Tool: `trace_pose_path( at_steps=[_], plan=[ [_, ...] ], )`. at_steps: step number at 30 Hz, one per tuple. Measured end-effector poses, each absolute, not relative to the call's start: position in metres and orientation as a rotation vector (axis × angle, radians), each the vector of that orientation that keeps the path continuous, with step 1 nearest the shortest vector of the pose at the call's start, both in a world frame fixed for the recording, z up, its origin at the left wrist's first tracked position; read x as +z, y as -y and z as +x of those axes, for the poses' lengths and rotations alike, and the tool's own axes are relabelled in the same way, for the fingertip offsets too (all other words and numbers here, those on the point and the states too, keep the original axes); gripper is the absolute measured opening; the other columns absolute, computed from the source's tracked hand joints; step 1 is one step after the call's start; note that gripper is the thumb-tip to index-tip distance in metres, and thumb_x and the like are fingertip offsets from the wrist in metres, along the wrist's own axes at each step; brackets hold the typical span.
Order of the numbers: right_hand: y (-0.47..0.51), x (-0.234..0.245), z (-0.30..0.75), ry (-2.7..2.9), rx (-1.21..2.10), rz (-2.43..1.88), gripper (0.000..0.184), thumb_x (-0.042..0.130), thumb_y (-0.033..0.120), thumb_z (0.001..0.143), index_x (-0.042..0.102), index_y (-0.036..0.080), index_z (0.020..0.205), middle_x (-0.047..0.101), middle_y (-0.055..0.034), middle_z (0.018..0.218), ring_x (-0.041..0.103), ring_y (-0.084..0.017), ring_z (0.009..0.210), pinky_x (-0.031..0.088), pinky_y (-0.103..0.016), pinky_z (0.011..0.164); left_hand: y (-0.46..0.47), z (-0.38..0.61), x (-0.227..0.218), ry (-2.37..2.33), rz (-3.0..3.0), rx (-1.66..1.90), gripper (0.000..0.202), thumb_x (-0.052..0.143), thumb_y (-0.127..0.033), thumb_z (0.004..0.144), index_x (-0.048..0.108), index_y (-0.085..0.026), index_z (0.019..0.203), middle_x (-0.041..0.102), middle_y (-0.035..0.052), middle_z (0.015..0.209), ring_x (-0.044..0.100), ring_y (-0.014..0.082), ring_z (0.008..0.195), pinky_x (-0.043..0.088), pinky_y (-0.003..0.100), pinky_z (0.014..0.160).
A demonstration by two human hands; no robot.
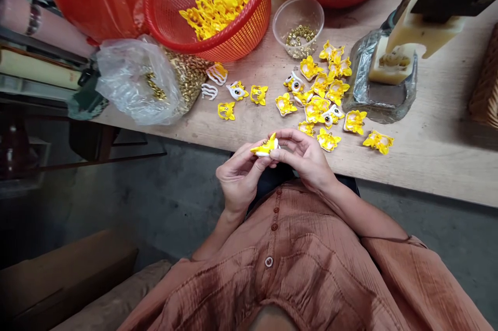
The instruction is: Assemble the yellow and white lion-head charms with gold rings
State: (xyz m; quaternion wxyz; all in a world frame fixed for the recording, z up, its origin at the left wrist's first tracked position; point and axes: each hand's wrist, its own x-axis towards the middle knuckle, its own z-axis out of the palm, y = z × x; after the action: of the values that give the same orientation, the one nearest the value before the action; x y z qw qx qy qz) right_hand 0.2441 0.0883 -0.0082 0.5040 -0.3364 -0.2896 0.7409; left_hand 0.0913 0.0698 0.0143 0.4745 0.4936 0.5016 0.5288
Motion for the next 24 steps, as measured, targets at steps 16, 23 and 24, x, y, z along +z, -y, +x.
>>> trace_pose_path(
  at_steps=[16,23,24],
  plan=[
    [-0.087,-0.002,0.256,1.604,0.480,-0.927,0.032,0.069,0.014,0.094,0.074,0.034,0.119,0.071,-0.0033,0.098,0.066,-0.022,0.093,0.058,-0.044,0.083,-0.068,0.093,0.012,-1.190,0.833,1.190,0.029,0.092,-0.036,0.079,0.086,-0.021,0.103,0.081,0.0043,0.085,0.075,0.0156,0.066,0.067,0.029,0.066],
    [-0.086,0.000,0.258,1.628,0.465,-0.917,0.032,0.070,0.012,0.092,0.075,0.032,0.117,0.071,-0.0035,0.096,0.066,-0.021,0.091,0.056,-0.044,0.081,-0.066,0.092,0.013,-1.184,0.867,1.188,0.025,0.090,-0.036,0.081,0.086,-0.020,0.100,0.081,0.0049,0.087,0.076,0.0156,0.068,0.068,0.028,0.068],
    [-0.085,0.000,0.257,1.624,0.469,-0.923,0.032,0.070,0.012,0.092,0.075,0.032,0.117,0.071,-0.0032,0.096,0.066,-0.021,0.091,0.056,-0.044,0.081,-0.066,0.092,0.013,-1.190,0.862,1.183,0.026,0.090,-0.037,0.081,0.086,-0.019,0.099,0.081,0.0052,0.086,0.076,0.0158,0.068,0.068,0.028,0.067]
  ],
)
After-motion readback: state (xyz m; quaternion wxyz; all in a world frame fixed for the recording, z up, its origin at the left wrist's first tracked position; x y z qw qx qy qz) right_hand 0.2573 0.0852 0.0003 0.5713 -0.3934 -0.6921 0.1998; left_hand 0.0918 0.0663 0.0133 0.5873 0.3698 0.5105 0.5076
